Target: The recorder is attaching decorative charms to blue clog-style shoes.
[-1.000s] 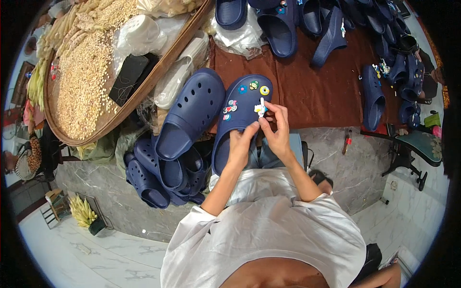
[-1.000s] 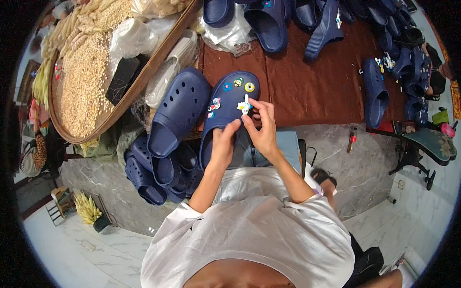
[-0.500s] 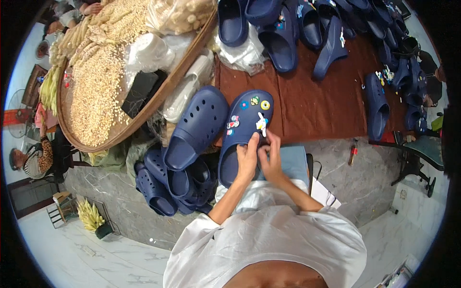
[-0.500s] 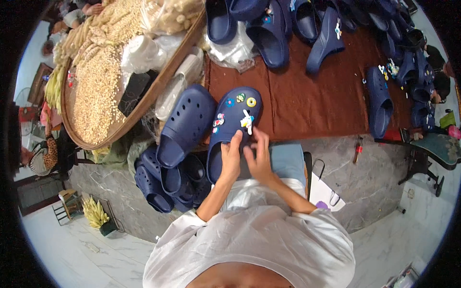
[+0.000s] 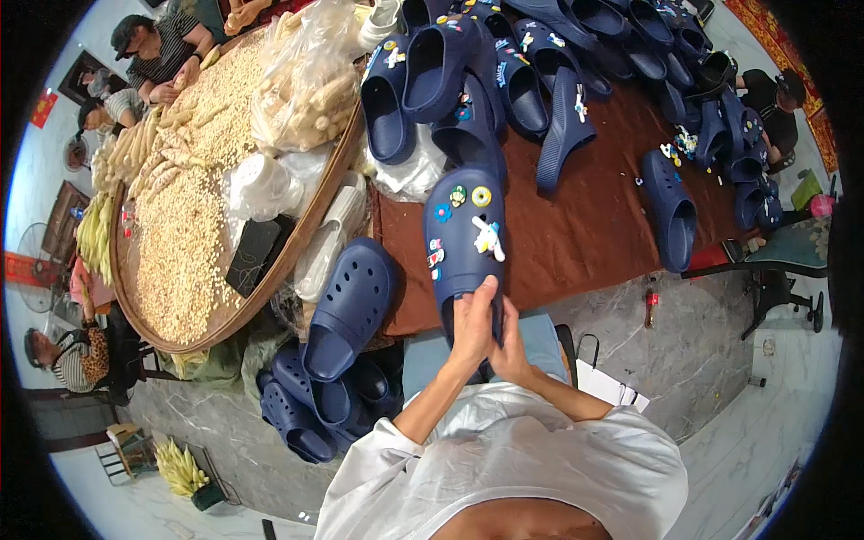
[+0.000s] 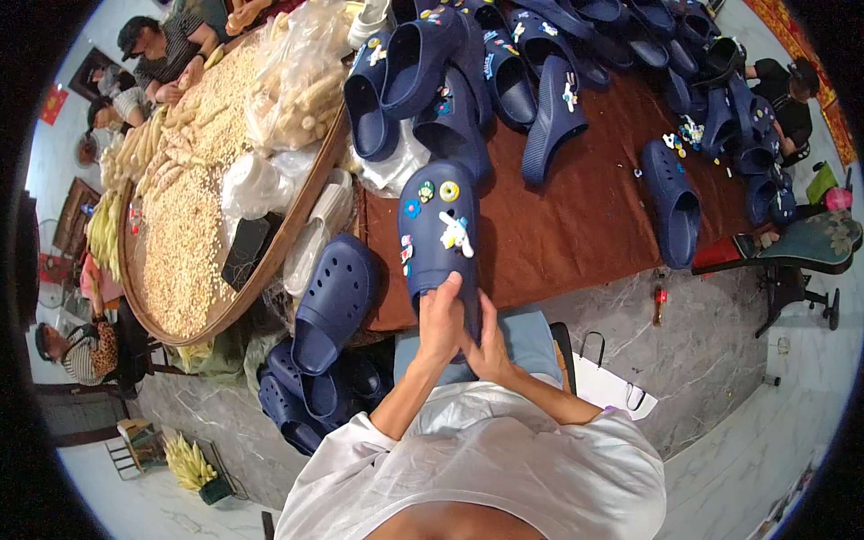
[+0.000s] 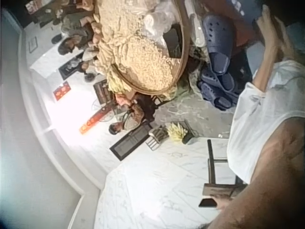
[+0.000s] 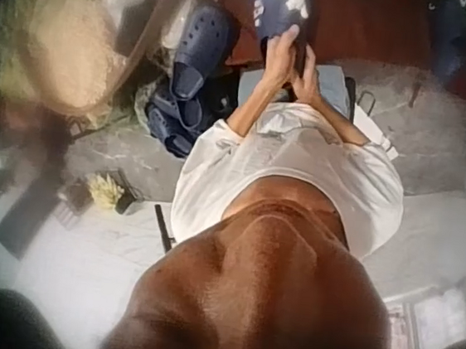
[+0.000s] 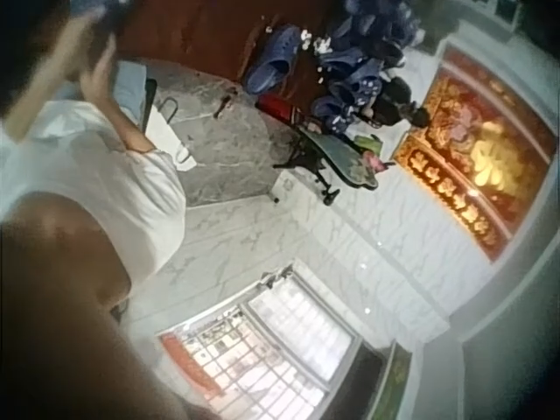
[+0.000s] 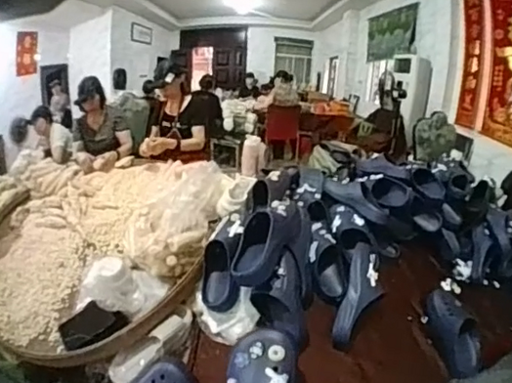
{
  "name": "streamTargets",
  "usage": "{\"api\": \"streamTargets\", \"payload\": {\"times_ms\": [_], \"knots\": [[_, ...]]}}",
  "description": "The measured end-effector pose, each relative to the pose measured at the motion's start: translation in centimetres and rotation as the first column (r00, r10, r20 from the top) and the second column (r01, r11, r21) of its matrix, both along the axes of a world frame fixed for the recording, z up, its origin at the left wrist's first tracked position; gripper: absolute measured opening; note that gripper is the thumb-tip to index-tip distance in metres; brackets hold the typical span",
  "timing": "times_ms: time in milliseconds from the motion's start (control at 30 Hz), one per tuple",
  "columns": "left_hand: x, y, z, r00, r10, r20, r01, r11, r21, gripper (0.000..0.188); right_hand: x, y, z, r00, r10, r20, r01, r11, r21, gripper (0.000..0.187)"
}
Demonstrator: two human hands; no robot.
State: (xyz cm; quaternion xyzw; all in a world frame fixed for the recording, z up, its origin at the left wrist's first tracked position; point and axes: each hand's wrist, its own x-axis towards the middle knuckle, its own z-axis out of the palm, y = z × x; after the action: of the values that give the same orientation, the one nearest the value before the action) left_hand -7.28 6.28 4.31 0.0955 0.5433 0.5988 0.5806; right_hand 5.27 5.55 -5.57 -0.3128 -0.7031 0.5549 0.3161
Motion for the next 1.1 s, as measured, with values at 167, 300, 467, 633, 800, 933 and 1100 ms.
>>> {"api": "streamTargets", "payload": {"times_ms": [167,300,467,633,800,933,1100], "knots": [[1.4,1.5,2.7,0.958,0.091,-0.273,0.070,0.847,0.527,0.042,-0.9,8.2,1.5,0.957,-0.260,-0.132,0.277,0.951,0.137,0.059],[0.0,-0.8,0.7,0.641,0.269,-0.719,0.075,0.910,0.407,0.033,-2.5,16.9,4.7,0.923,-0.364,-0.130,0.385,0.888,0.250,0.058],[-1.6,-2.3,-5.9,0.313,0.192,-0.930,0.030,0.977,0.211,0.036,-4.5,28.2,5.3,0.878,-0.452,-0.154,0.475,0.792,0.382,0.059],[-2.4,-3.3,-10.7,0.201,0.156,-0.967,-0.075,0.987,0.144,0.039,-8.4,33.9,4.4,0.836,-0.549,0.006,0.430,0.662,0.614,0.060],[-2.5,-2.4,-11.8,0.032,0.216,-0.976,0.005,0.976,0.216,0.034,-7.0,34.2,2.5,0.875,-0.485,0.009,0.291,0.539,0.790,0.060],[-2.7,-2.8,-11.8,0.043,0.210,-0.977,-0.006,0.978,0.210,0.034,-6.5,31.0,4.1,0.900,-0.435,0.016,0.275,0.597,0.754,0.059],[-2.6,-3.2,-12.0,0.078,0.233,-0.969,-0.030,0.973,0.231,0.031,-5.9,21.2,4.3,0.921,-0.384,-0.063,0.321,0.658,0.681,0.042]]}}
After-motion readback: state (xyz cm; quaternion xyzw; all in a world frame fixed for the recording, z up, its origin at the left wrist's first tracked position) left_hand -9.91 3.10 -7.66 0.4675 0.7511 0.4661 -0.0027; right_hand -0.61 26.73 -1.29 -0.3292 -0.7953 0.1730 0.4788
